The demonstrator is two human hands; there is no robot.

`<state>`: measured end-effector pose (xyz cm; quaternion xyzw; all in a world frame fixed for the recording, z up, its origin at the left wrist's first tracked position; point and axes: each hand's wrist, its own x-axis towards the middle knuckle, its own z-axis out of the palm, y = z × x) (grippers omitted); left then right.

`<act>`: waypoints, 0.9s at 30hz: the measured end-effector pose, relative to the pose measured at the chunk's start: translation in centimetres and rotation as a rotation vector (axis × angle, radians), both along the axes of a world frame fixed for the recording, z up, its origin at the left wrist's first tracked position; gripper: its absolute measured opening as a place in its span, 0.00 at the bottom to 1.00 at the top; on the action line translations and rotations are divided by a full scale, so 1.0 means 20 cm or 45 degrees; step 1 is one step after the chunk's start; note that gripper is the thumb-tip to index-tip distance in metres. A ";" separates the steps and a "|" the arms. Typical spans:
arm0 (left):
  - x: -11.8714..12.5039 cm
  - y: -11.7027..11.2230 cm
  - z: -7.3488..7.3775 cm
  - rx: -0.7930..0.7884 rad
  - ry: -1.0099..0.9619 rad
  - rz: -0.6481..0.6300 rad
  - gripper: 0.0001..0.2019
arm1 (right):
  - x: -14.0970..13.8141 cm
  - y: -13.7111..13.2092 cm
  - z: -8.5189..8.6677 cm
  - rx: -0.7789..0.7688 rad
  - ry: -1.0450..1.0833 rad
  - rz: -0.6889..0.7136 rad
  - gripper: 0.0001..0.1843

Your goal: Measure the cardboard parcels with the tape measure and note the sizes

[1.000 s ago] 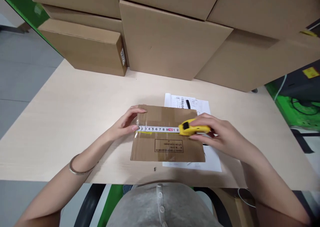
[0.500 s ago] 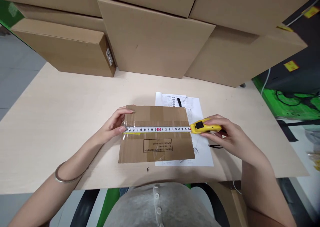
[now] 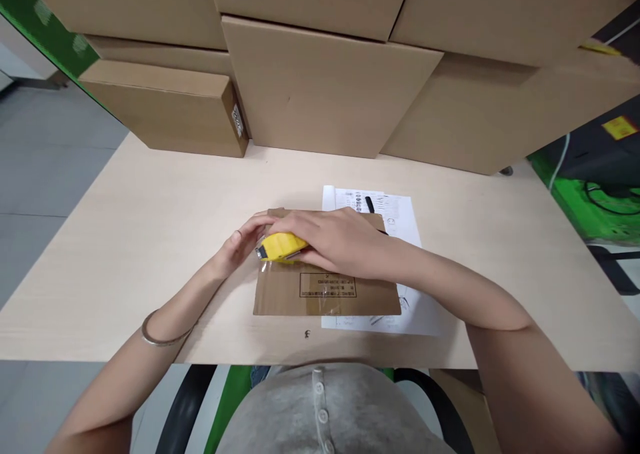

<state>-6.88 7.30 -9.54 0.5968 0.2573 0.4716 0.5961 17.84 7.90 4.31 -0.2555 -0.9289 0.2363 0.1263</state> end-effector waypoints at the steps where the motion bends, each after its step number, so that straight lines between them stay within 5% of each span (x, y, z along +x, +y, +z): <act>1: 0.00 0.00 0.00 -0.013 -0.009 -0.006 0.34 | -0.01 0.01 0.00 -0.021 0.040 0.024 0.19; 6: -0.04 0.00 0.10 0.210 0.252 -0.009 0.35 | 0.18 -0.01 0.05 -0.179 0.273 -0.066 0.22; 10: 0.02 -0.10 0.37 0.563 0.691 0.191 0.28 | 0.45 -0.09 0.14 -0.328 0.257 0.053 0.21; 14: 0.23 -0.28 0.57 0.925 0.963 -0.032 0.35 | 0.52 -0.19 0.16 -0.479 0.076 0.216 0.16; 20: 0.39 -0.37 0.49 1.085 1.182 -0.093 0.29 | 0.48 -0.20 0.10 -0.411 -0.065 0.236 0.11; 27: 0.37 -0.37 0.46 1.191 1.249 -0.192 0.26 | 0.50 0.06 0.11 -0.450 -0.050 0.206 0.18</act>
